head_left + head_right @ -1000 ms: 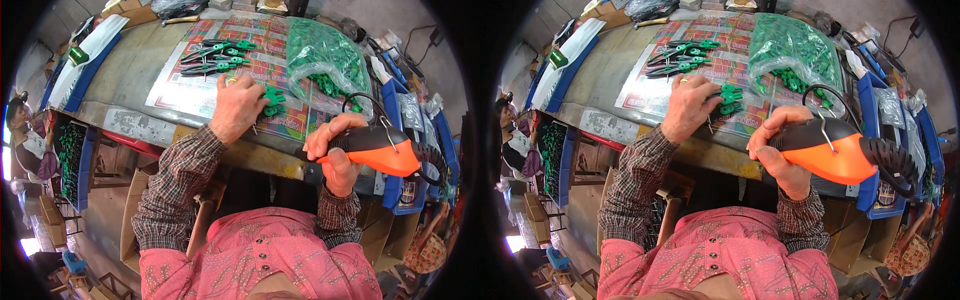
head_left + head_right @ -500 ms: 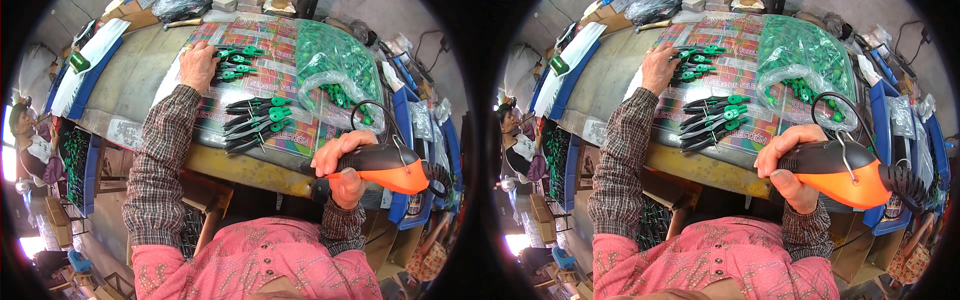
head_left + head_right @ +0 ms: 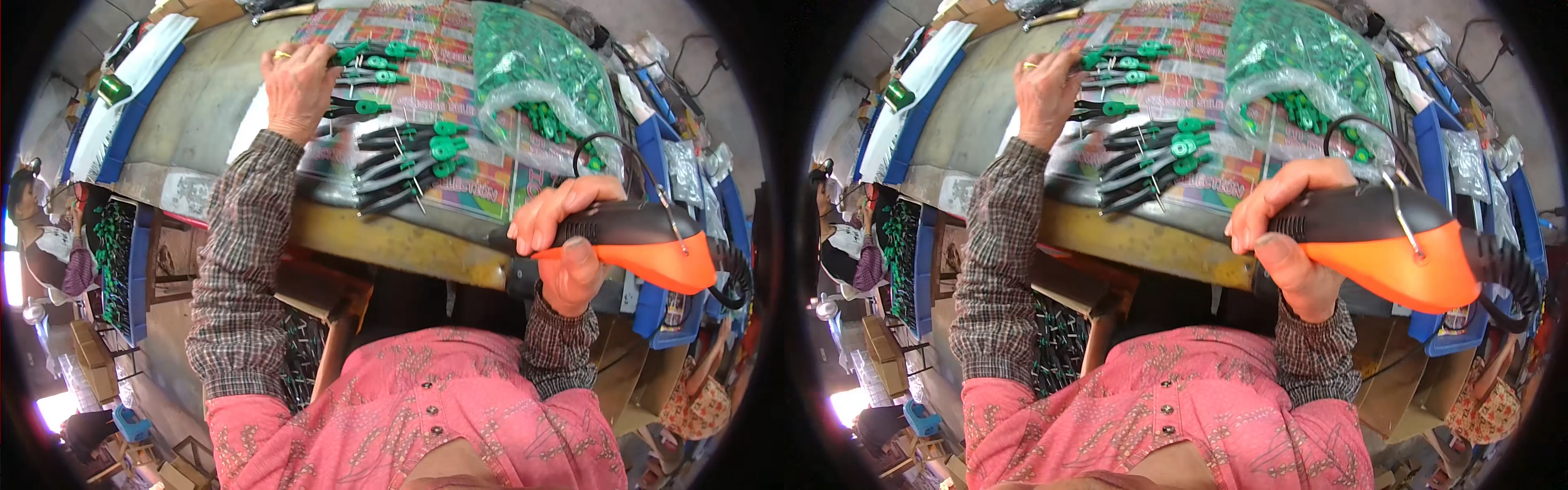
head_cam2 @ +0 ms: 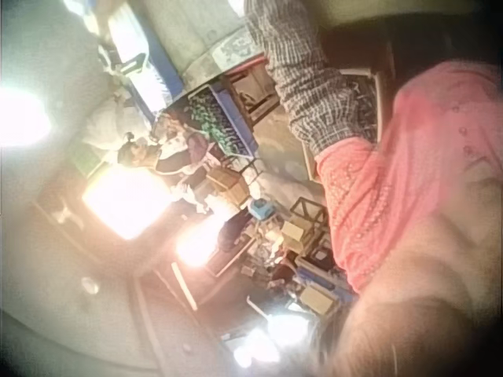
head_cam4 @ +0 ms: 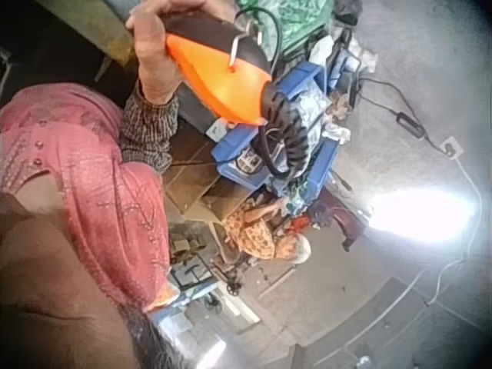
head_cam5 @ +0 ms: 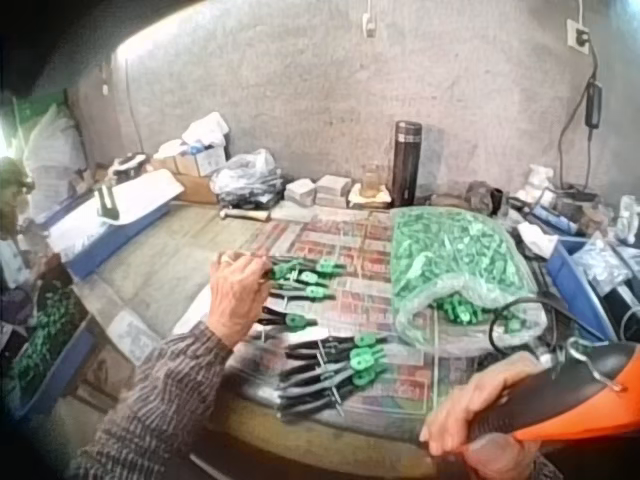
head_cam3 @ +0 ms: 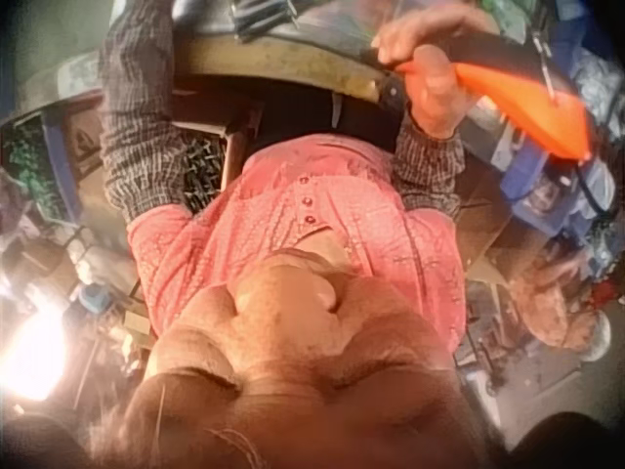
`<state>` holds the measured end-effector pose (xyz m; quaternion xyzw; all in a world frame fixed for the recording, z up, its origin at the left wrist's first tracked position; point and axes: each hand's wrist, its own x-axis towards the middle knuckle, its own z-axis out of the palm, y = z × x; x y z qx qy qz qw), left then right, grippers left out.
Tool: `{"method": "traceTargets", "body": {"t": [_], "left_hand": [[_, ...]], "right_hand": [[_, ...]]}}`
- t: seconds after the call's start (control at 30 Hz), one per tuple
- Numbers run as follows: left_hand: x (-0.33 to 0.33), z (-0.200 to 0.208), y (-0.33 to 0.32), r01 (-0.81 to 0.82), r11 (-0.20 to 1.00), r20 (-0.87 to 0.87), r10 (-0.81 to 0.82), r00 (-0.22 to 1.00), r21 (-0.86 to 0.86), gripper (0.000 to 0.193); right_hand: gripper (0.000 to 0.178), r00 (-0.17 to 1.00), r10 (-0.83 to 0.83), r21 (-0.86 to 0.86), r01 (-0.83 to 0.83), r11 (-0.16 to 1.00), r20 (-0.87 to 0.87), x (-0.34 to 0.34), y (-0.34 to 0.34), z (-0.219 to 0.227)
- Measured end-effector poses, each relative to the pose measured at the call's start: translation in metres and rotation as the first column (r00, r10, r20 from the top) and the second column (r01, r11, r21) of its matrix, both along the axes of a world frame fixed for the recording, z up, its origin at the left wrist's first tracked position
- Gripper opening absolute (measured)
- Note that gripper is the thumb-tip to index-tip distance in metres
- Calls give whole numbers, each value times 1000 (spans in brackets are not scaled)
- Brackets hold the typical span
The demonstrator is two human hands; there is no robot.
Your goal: The person assembles small mechanical components by hand, joining green blades and black handles, then applies glue to the assembled components with a glue gun.
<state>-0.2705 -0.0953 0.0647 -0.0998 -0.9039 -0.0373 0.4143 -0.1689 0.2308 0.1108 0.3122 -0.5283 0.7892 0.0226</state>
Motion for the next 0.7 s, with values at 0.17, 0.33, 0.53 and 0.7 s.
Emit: {"method": "traceTargets", "body": {"t": [0.17,0.33,0.53,0.7], "left_hand": [[57,23,46,2,995,13,0,1000,-101,17],[67,-34,40,19,996,118,-9,993,-87,15],[74,-27,44,0,999,124,-5,992,41,18],[94,-6,68,42,996,92,-50,994,83,16]], "right_hand": [[42,1000,-10,1,10,1000,0,6,5,4],[41,999,50,7,-50,999,5,13,-4,2],[42,999,21,7,-21,1000,36,17,1,2],[42,999,23,18,-24,1000,30,12,2,-2]]}}
